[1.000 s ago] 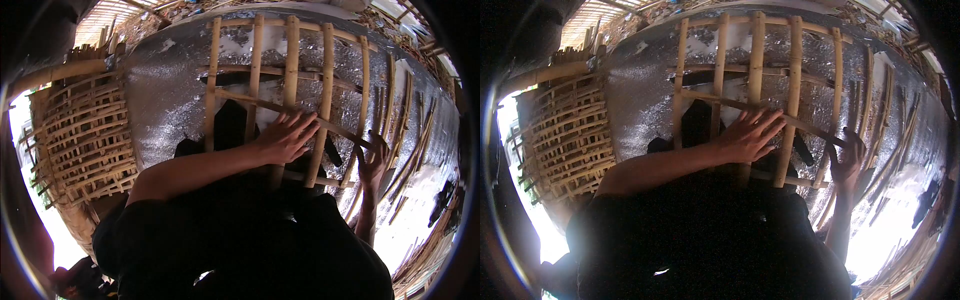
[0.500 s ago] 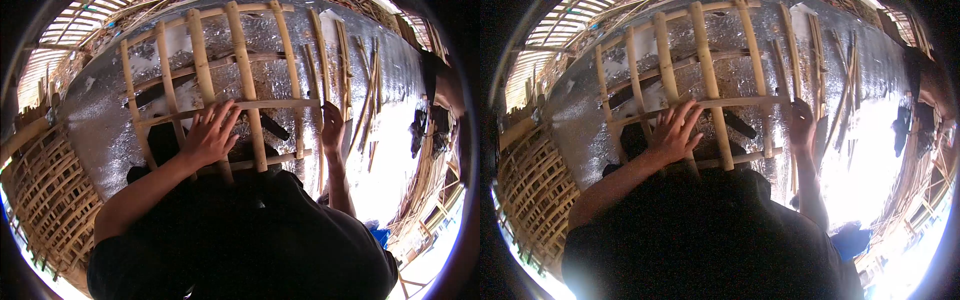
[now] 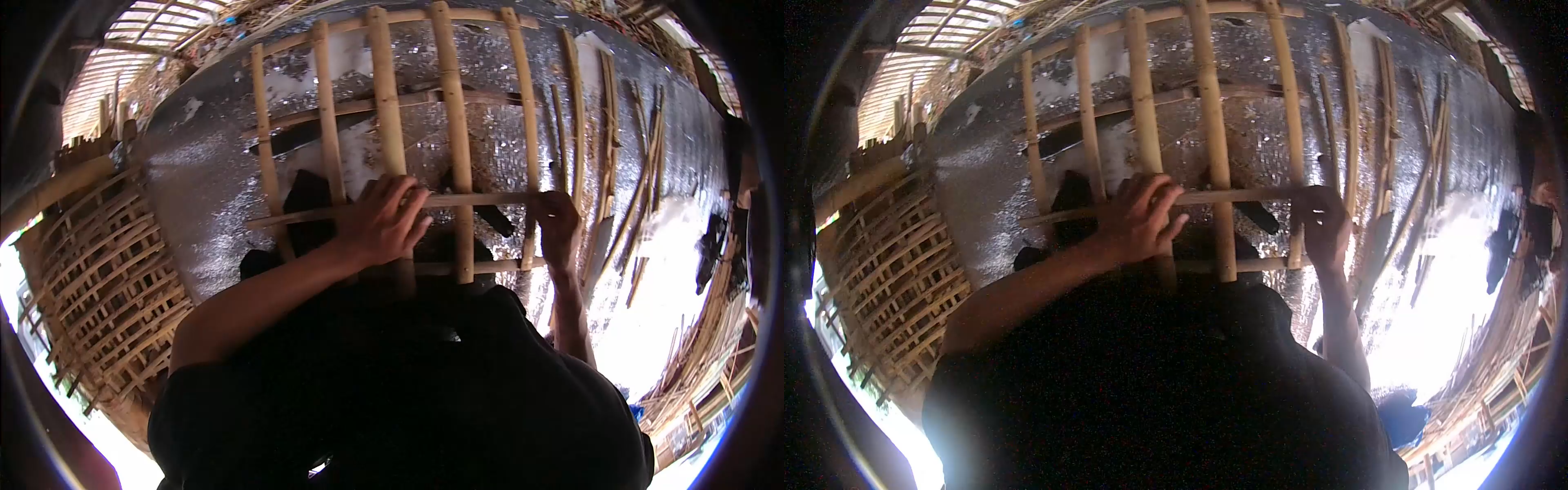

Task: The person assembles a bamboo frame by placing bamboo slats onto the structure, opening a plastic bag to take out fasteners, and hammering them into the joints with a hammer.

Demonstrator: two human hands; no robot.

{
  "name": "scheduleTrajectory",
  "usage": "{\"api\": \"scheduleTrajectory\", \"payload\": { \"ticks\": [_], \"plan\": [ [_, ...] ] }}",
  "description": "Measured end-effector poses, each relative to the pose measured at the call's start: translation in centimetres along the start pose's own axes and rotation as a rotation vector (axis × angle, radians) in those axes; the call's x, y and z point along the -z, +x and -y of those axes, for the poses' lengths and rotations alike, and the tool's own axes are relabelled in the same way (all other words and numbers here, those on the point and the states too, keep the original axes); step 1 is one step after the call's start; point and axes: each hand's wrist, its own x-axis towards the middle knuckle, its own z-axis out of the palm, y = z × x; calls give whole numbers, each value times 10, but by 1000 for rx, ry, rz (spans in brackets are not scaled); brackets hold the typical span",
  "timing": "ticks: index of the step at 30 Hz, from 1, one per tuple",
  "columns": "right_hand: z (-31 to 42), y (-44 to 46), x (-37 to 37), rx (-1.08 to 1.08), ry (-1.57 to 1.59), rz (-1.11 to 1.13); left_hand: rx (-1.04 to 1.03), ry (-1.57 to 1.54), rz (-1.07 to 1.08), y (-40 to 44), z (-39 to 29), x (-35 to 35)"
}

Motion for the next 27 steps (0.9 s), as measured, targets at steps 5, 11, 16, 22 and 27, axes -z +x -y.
{"api": "scheduleTrajectory", "payload": {
  "ticks": [5, 11, 16, 22, 27],
  "plan": [
    [15, 1, -8, 90, -140, -77, -7, -35, -22, -1, 6, -9],
    [64, -5, -15, 478, -707, 53, -19, -35, -14, 0, 8, -14],
    [54, -9, -46, 560, -584, 232, -107, -44, -86, 16, -13, 7],
    [33, 17, 5, 413, -361, -91, -474, -329, 168, -7, -76, 21],
    [27, 25, 37, -23, -9, -339, 385, -274, -291, 67, -65, -15]
  ]
}}
